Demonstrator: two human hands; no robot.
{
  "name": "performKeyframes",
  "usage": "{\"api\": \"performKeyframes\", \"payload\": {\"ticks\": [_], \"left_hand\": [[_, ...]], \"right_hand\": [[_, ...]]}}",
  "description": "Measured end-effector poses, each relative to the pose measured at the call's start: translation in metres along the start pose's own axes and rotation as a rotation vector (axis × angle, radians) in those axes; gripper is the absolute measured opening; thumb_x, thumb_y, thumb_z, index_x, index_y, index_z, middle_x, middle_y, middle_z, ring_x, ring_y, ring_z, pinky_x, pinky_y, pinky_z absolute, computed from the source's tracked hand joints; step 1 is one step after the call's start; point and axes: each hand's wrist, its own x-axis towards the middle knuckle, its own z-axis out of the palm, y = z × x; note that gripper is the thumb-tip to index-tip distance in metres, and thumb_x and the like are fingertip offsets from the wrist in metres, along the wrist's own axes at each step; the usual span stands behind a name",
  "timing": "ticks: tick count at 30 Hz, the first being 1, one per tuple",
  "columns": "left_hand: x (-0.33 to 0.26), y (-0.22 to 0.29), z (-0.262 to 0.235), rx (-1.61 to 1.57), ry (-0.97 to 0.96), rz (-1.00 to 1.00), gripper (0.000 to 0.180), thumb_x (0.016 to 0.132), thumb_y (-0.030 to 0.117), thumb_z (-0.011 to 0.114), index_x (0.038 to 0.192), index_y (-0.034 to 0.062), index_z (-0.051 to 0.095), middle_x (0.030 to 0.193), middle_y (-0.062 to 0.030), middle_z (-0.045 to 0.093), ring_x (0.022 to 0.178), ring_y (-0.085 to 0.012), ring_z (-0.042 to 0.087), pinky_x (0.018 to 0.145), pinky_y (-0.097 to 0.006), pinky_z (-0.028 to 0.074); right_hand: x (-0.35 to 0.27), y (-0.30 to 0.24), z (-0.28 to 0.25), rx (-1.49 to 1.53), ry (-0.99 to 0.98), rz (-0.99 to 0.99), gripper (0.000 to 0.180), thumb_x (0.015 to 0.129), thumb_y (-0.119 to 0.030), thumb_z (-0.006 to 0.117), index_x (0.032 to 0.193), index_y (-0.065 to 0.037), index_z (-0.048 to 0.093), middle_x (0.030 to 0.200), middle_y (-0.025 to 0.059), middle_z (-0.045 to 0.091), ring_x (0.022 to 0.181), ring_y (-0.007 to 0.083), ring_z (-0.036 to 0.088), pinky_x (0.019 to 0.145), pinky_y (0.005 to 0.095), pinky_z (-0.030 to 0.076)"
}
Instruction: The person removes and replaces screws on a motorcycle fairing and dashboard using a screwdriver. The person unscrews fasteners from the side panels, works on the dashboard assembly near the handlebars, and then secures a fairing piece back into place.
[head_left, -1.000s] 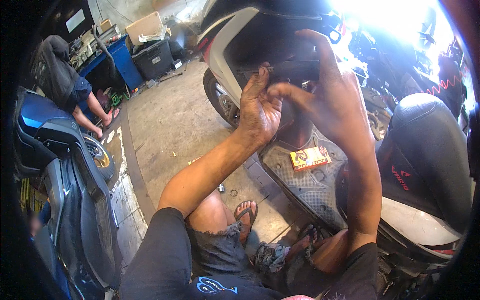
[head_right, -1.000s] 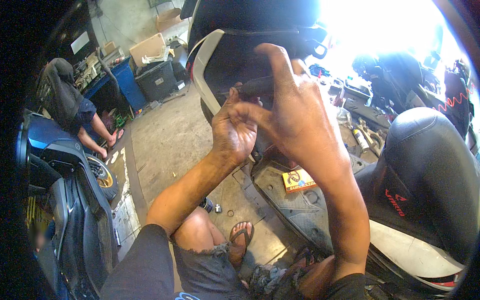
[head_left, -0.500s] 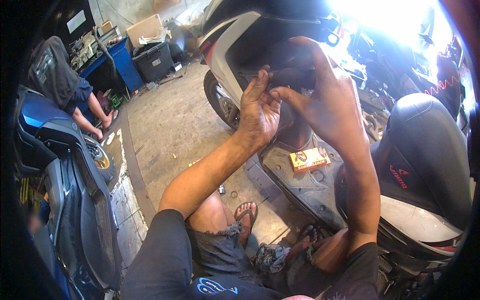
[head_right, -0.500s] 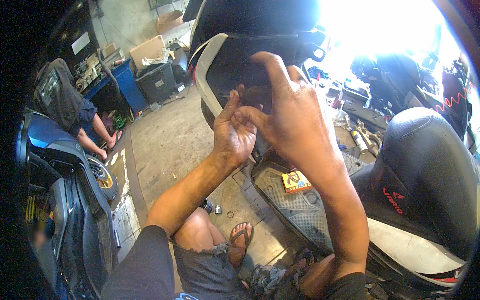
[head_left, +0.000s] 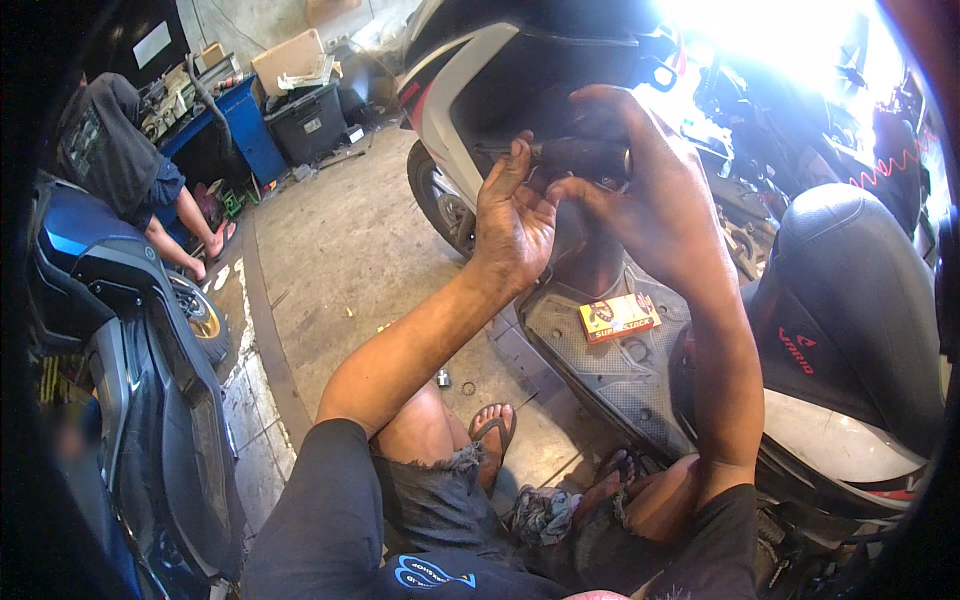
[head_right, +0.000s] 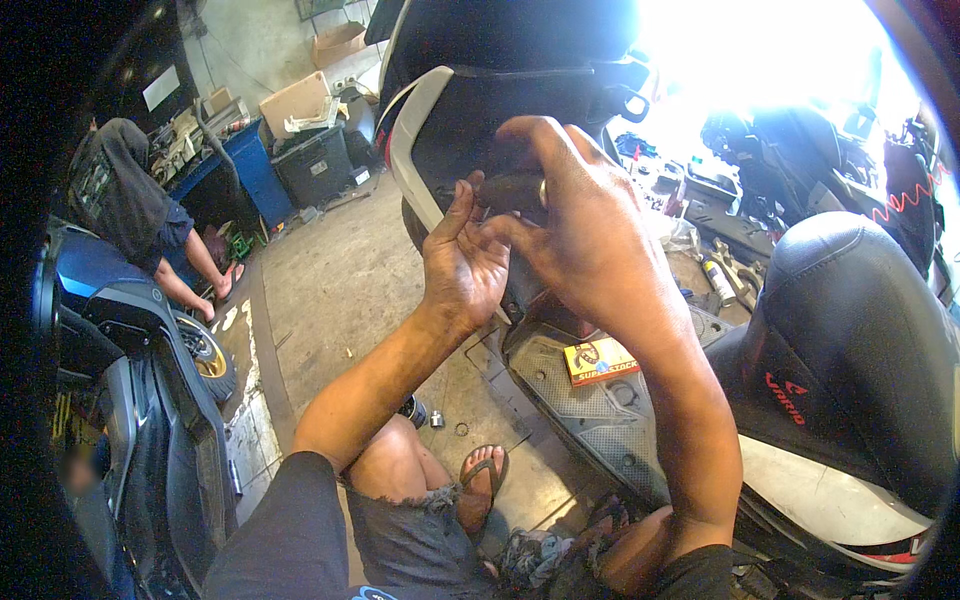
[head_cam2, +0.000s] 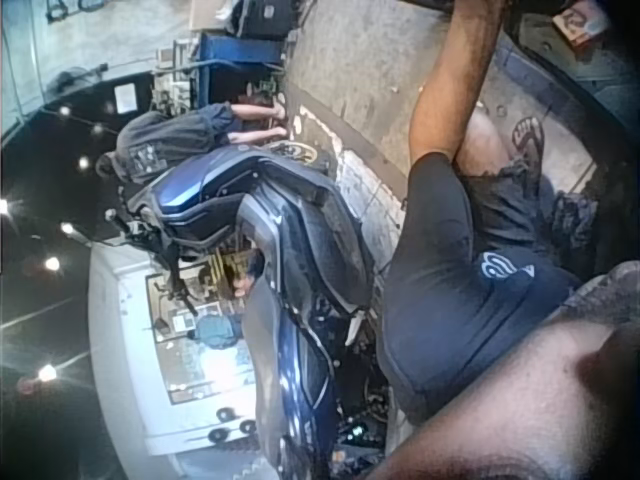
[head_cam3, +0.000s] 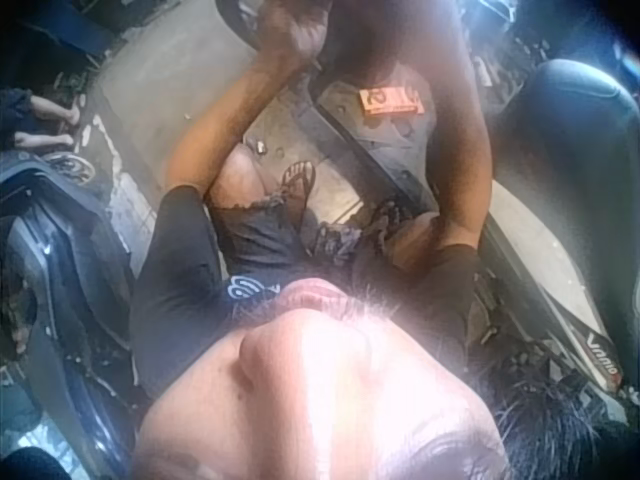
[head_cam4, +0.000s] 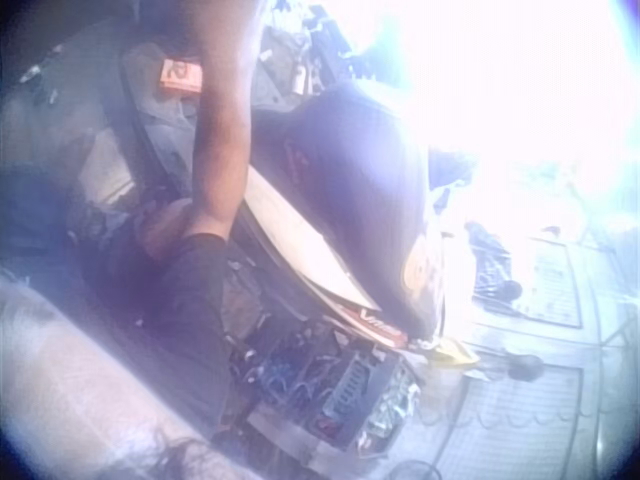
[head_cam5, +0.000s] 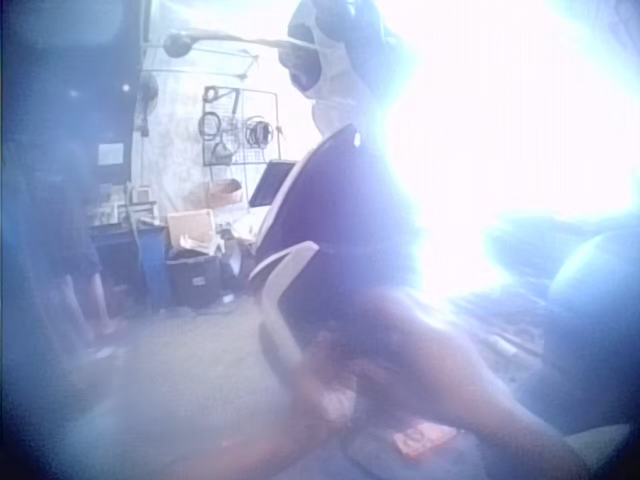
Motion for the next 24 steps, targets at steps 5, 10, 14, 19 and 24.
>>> {"api": "performKeyframes", "payload": {"ticks": [5,10,14,19,24], "left_hand": [[0.000,-0.001,-0.003,-0.017,-0.030,0.003,0.022,0.096,0.026,0.070,0.108,0.0089,0.064,0.104,-0.0026,0.069,0.105,-0.0152,0.064,0.100,-0.032,0.050],[0.004,-0.007,-0.004,0.003,-0.056,0.004,0.022,0.095,0.026,0.072,0.109,0.0104,0.064,0.104,-0.0027,0.068,0.101,-0.0157,0.064,0.096,-0.033,0.051],[0.003,-0.009,-0.008,0.019,-0.089,0.011,0.016,0.096,0.022,0.069,0.108,0.0111,0.067,0.105,-0.0031,0.070,0.103,-0.0181,0.064,0.095,-0.034,0.053],[0.007,-0.009,-0.009,0.021,-0.061,0.020,0.016,0.097,0.023,0.068,0.109,0.0116,0.067,0.105,-0.0026,0.069,0.103,-0.0178,0.064,0.094,-0.033,0.052],[0.007,-0.012,-0.008,0.035,-0.044,0.037,0.017,0.097,0.023,0.068,0.110,0.0124,0.065,0.105,-0.0022,0.068,0.104,-0.0164,0.064,0.095,-0.034,0.052]], "right_hand": [[0.002,-0.004,0.001,-0.117,-0.070,0.189,0.036,0.090,-0.029,0.077,0.113,-0.007,0.061,0.091,0.0124,0.073,0.080,0.0247,0.072,0.072,0.0363,0.053],[0.003,0.016,0.006,0.003,0.032,0.265,0.039,0.090,-0.040,0.074,0.107,-0.006,0.065,0.077,0.0205,0.067,0.076,0.0386,0.067,0.072,0.0446,0.051],[0.004,0.021,0.006,-0.026,0.036,0.336,0.036,0.090,-0.040,0.073,0.104,-0.007,0.067,0.079,0.0187,0.068,0.077,0.0360,0.068,0.073,0.0434,0.051],[0.002,0.032,-0.002,0.131,0.000,0.037,0.028,0.081,-0.014,0.078,0.104,-0.004,0.066,0.098,0.0141,0.069,0.088,0.0307,0.069,0.077,0.0406,0.052],[-0.001,0.036,-0.001,0.193,-0.069,0.011,0.033,0.076,-0.006,0.079,0.106,-0.004,0.064,0.109,0.0146,0.068,0.100,0.0317,0.068,0.082,0.0404,0.053]]}}
